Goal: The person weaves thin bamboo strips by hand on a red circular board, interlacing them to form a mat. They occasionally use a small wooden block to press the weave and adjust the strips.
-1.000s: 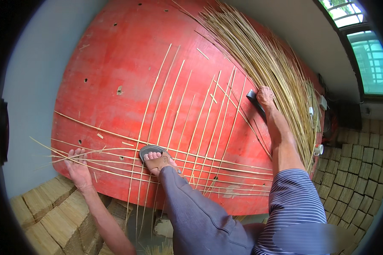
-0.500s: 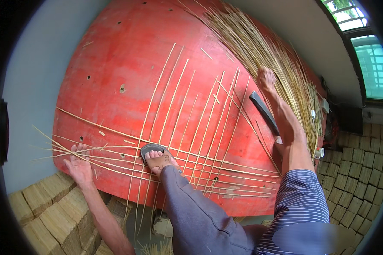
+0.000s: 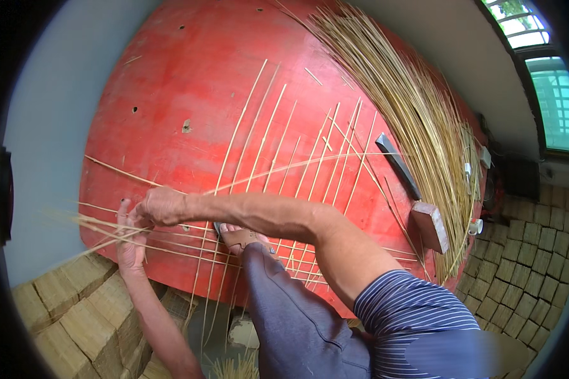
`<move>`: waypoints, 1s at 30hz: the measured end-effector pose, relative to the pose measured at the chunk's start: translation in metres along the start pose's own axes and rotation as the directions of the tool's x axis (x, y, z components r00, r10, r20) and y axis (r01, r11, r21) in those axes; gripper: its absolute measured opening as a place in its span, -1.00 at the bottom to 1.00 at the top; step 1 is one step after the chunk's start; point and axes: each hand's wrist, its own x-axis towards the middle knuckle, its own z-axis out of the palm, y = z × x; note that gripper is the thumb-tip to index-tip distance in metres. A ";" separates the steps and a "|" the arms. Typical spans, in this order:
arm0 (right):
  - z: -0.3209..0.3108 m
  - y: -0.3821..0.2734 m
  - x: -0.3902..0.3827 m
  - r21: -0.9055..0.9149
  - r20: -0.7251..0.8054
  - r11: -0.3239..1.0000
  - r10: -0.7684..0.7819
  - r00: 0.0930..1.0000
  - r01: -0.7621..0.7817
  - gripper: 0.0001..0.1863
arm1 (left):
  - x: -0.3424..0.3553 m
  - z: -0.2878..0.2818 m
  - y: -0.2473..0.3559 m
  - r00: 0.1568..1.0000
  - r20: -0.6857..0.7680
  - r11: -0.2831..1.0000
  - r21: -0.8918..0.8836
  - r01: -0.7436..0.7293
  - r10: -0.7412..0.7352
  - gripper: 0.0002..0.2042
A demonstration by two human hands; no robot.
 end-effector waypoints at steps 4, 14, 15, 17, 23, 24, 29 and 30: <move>0.011 0.029 -0.017 -0.091 -0.004 0.990 0.105 0.994 -0.105 -0.82 | -0.006 -0.039 -0.025 0.983 -0.178 0.998 0.055 -0.036 0.045 -0.52; -0.144 0.119 -0.077 -0.466 0.073 0.869 0.225 0.972 -0.166 -0.79 | -0.137 -0.135 -0.082 0.764 -0.640 0.925 -0.234 -0.298 0.084 -0.59; -0.139 0.119 -0.069 -0.474 0.108 0.868 0.223 0.969 -0.146 -0.80 | -0.135 -0.131 -0.093 0.784 -0.616 0.915 -0.266 -0.302 0.080 -0.62; -0.123 0.114 -0.043 -0.479 0.177 0.872 0.206 0.962 -0.098 -0.82 | -0.129 -0.114 -0.108 0.817 -0.571 0.896 -0.316 -0.311 0.082 -0.67; -0.079 0.123 -0.016 -0.632 0.181 0.765 0.301 0.936 -0.123 -0.86 | -0.103 -0.083 -0.141 0.803 -0.593 0.872 -0.424 -0.245 -0.063 -0.58; -0.072 0.122 -0.012 -0.706 0.171 0.707 0.227 0.959 -0.041 -0.89 | -0.107 -0.082 -0.145 0.779 -0.623 0.872 -0.418 -0.256 -0.070 -0.56; -0.045 0.084 -0.028 -0.560 0.070 0.824 -0.055 0.996 0.085 -0.89 | -0.125 -0.088 -0.157 0.761 -0.646 0.865 -0.415 -0.282 -0.062 -0.50; -0.044 0.079 -0.035 -0.541 0.069 0.834 -0.087 0.994 0.111 -0.89 | -0.126 -0.088 -0.157 0.753 -0.655 0.868 -0.411 -0.279 -0.068 -0.50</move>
